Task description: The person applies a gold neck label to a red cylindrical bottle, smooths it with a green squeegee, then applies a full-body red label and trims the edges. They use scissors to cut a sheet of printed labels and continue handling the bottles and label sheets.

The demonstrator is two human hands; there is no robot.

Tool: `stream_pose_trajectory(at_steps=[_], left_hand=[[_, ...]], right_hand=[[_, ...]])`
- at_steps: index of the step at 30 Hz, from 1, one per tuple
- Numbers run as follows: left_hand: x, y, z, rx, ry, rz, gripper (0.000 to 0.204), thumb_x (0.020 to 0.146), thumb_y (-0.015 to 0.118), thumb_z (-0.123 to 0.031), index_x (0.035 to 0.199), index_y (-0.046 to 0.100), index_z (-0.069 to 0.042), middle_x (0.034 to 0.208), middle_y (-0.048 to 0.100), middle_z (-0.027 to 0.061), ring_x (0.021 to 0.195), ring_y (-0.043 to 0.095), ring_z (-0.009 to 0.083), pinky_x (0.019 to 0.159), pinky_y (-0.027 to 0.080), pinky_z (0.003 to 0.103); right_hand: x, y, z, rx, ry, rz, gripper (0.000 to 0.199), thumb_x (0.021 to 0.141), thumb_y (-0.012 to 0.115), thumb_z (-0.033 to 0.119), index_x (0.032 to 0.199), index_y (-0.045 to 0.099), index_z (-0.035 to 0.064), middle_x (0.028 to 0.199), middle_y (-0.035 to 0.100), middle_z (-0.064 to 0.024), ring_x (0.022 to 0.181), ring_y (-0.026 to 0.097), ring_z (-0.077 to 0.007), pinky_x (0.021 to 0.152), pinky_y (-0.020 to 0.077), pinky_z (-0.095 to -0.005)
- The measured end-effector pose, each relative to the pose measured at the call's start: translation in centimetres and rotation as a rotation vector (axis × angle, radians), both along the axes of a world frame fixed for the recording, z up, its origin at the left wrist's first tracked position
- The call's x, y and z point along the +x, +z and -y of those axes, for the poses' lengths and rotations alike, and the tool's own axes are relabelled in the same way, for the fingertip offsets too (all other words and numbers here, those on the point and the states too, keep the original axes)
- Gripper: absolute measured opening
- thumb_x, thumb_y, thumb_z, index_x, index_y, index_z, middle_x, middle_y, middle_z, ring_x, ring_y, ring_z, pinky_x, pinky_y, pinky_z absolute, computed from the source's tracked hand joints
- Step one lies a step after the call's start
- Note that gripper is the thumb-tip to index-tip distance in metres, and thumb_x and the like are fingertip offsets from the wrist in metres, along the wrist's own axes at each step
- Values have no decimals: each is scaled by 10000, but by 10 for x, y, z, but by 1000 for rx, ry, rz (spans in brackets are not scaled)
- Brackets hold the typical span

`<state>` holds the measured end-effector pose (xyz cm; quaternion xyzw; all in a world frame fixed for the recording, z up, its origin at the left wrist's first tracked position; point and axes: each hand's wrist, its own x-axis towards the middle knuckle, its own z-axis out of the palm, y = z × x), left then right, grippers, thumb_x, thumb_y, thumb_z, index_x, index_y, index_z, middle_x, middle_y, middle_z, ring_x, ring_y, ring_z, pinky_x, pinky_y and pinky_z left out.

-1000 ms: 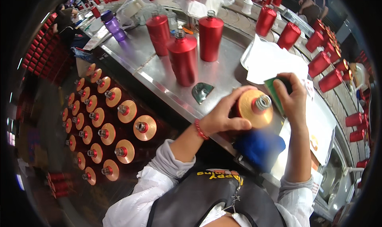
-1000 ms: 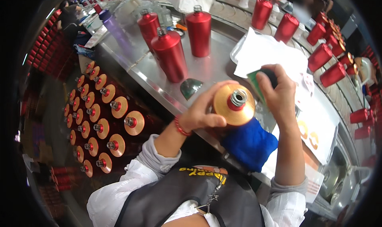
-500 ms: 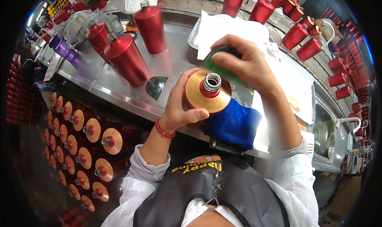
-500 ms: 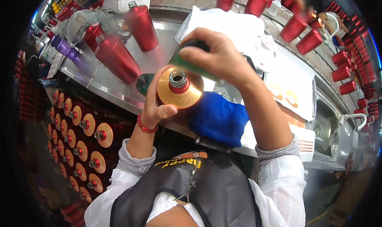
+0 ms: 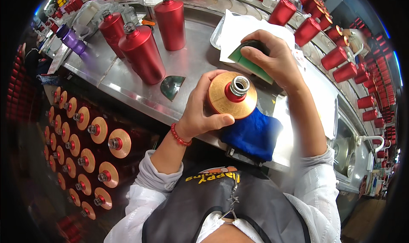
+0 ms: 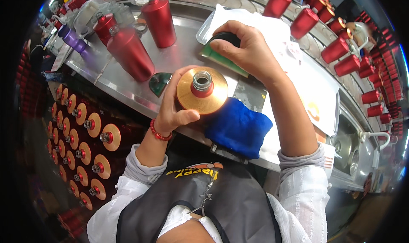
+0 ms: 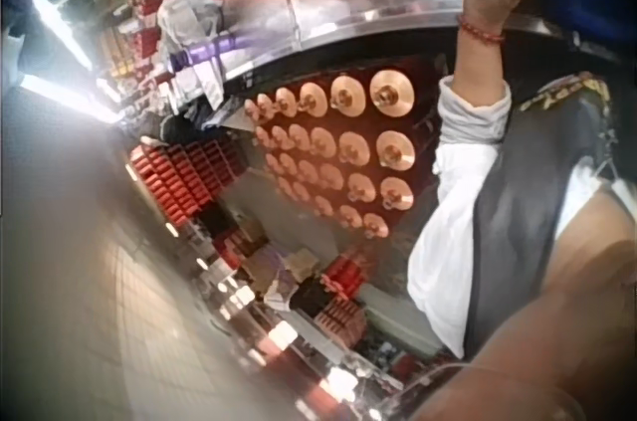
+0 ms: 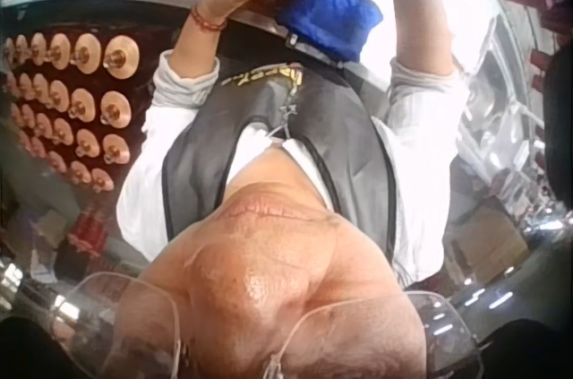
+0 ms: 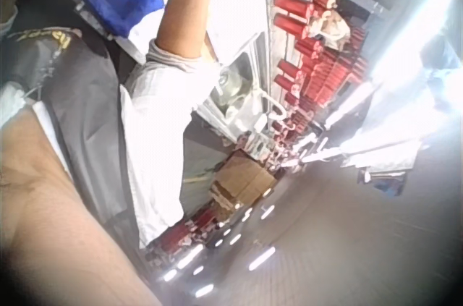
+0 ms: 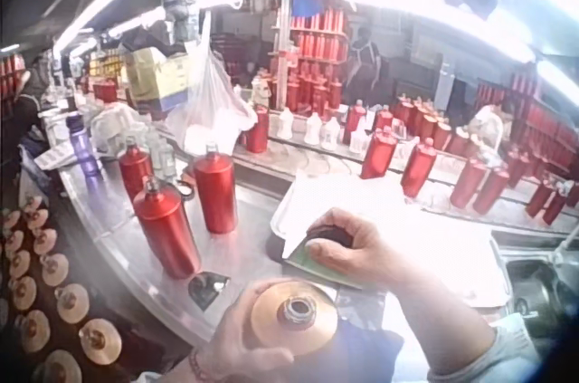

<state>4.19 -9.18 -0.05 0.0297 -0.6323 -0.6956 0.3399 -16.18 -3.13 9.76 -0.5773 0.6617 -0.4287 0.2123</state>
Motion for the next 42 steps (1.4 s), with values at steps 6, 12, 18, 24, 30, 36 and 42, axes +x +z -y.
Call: stream_pose_trajectory(at_steps=[6,12,18,24,30,36,42], left_hand=[[1,7,4,144,-138,-19,953,712,861,-334,1415,336,39,1307,522,124,1214,527,196,1062,403,337],[2,3,19,175,-255,24,951,737,840,-353,1432,332,52,1346,504,143,1263,496,212,1081,381,349],[0,-10,-8,-132,187,-29,933,774,811,-408,1412,330,73,1279,526,189,1235,515,238,1042,403,353],[-4,-5,4,118,-76,-61,891,766,816,-364,1402,347,49,1300,530,153,1188,553,218,1039,430,349],[-1,0,5,247,-248,-94,848,769,821,-337,1397,393,38,1311,536,124,1222,527,207,1062,405,341],[-8,-3,15,200,-249,-74,924,745,828,-349,1419,339,53,1314,529,129,1218,529,200,1062,400,336],[-8,-11,21,182,-242,-28,937,733,832,-370,1416,346,51,1301,537,137,1212,535,195,1060,403,332]], right_hand=[[-3,6,27,35,275,-74,231,894,707,181,1041,658,8,897,662,-44,858,603,-115,805,503,-278],[-1,9,34,62,343,-26,237,884,722,180,1034,658,8,943,662,-39,896,598,-109,834,491,-268],[6,-2,35,84,400,16,272,888,730,225,1039,660,10,938,670,-44,895,613,-118,826,502,-275],[9,16,58,-4,696,-138,261,879,722,219,1022,669,7,878,662,-67,815,634,-139,767,516,-289],[18,15,66,47,740,-134,225,887,702,179,1020,669,1,869,675,-84,810,634,-141,763,519,-295],[10,3,60,-76,654,-118,231,851,704,169,1011,682,4,836,688,-115,739,638,-180,721,529,-300],[3,-11,28,-4,325,84,227,888,688,157,1036,655,-13,889,653,-35,847,590,-98,781,494,-255]])
